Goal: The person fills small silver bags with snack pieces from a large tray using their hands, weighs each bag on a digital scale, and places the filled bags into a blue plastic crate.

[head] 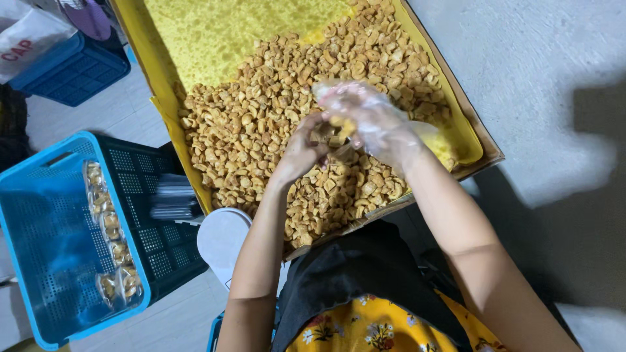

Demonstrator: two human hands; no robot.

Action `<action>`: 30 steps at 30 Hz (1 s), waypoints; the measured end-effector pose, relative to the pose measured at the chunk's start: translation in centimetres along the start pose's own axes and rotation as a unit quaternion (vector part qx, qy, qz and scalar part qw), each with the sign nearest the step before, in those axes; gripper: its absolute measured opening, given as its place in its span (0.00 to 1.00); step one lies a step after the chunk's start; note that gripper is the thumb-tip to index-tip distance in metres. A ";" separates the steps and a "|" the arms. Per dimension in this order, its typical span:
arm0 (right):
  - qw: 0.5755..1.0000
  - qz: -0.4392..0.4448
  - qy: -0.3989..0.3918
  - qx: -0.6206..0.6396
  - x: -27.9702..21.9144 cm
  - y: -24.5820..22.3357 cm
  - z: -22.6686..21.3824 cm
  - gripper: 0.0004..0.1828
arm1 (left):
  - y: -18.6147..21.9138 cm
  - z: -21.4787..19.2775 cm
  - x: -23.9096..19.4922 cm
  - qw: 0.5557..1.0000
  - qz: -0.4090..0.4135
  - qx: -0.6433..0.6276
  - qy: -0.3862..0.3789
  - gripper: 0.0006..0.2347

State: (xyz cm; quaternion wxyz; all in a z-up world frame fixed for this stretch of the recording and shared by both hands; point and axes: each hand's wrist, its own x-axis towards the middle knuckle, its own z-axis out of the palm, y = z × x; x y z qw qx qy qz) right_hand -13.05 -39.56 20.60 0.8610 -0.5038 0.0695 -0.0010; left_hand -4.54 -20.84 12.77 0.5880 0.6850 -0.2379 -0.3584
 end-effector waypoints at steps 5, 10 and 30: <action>0.982 -0.119 -0.147 0.003 0.3 -1.5 2.6 0.27 | -0.6 -0.9 -0.3 1.000 0.011 0.000 0.029 0.24; 0.983 0.033 0.174 -0.035 -0.3 -3.2 2.0 0.20 | 3.0 -1.1 -2.8 0.998 0.010 -0.016 0.064 0.25; 0.607 0.296 0.006 -0.737 -0.5 24.7 -23.7 0.37 | 1.3 -4.8 -3.9 0.995 -0.076 0.027 0.066 0.27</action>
